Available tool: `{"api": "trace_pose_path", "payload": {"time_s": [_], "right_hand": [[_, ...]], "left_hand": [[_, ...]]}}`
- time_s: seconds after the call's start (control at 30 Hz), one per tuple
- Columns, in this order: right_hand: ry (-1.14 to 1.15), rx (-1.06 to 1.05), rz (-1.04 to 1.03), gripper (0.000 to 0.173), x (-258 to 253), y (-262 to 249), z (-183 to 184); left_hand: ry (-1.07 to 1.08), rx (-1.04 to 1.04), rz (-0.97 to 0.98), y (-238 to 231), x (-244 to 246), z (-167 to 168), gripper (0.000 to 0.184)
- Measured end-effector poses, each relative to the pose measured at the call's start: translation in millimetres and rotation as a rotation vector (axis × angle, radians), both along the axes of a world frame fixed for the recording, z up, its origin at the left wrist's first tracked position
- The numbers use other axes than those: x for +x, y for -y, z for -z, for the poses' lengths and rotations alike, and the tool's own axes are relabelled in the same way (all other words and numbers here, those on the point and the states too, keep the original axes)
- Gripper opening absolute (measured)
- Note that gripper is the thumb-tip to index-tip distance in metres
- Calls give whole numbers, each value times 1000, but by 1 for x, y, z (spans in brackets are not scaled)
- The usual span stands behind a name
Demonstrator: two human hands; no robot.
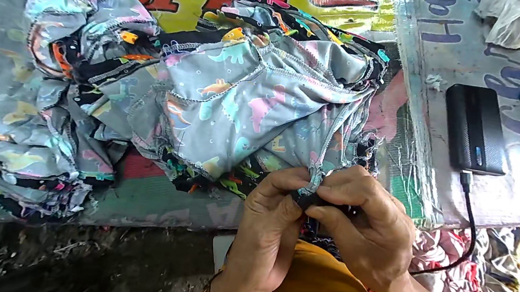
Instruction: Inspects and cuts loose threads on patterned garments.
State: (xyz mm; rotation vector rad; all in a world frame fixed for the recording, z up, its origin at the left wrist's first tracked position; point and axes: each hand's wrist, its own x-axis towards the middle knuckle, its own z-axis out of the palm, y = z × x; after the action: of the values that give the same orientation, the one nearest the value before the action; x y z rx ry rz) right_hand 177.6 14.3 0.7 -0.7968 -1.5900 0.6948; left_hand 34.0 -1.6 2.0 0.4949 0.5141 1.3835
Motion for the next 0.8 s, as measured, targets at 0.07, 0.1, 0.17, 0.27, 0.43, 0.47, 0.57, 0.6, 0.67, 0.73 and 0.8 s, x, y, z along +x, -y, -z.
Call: {"api": "trace_pose_path", "payload": {"time_s": [0.07, 0.1, 0.17, 0.27, 0.43, 0.47, 0.57, 0.6, 0.67, 0.73, 0.8], "right_hand": [[-3, -4, -3, 10, 0, 0, 0], [-2, -15, -7, 10, 0, 0, 0], [2, -45, -26, 13, 1, 0, -1], [-10, -68, -46, 15, 2, 1, -2], [-83, -105, -101, 10, 6, 0, 0], [-85, -106, -107, 13, 7, 0, 1], [125, -51, -16, 35, 9, 6, 4], [210, -18, 27, 35, 8, 9, 6], [313, 41, 77, 19, 9, 11, 7], [283, 43, 49, 9, 17, 11, 5], [190, 2, -35, 9, 29, 9, 2]], "left_hand": [[-5, 5, -6, 0, 0, 1, 13], [-13, 7, -12, 0, 0, 0, 13], [-27, 16, -22, 0, 1, 0, 13], [-65, 47, -42, 0, 2, 2, 14], [-159, 79, -63, 2, 3, 3, 14], [-176, 89, -64, 2, 3, 2, 14], [-295, 169, -92, 2, 1, -2, 12], [-342, 214, -112, 2, 0, -3, 12], [-444, 297, -154, -1, -2, -3, 13], [-568, 385, -175, -5, -4, -4, 17], [-764, 493, -198, -9, -7, -7, 15]]}}
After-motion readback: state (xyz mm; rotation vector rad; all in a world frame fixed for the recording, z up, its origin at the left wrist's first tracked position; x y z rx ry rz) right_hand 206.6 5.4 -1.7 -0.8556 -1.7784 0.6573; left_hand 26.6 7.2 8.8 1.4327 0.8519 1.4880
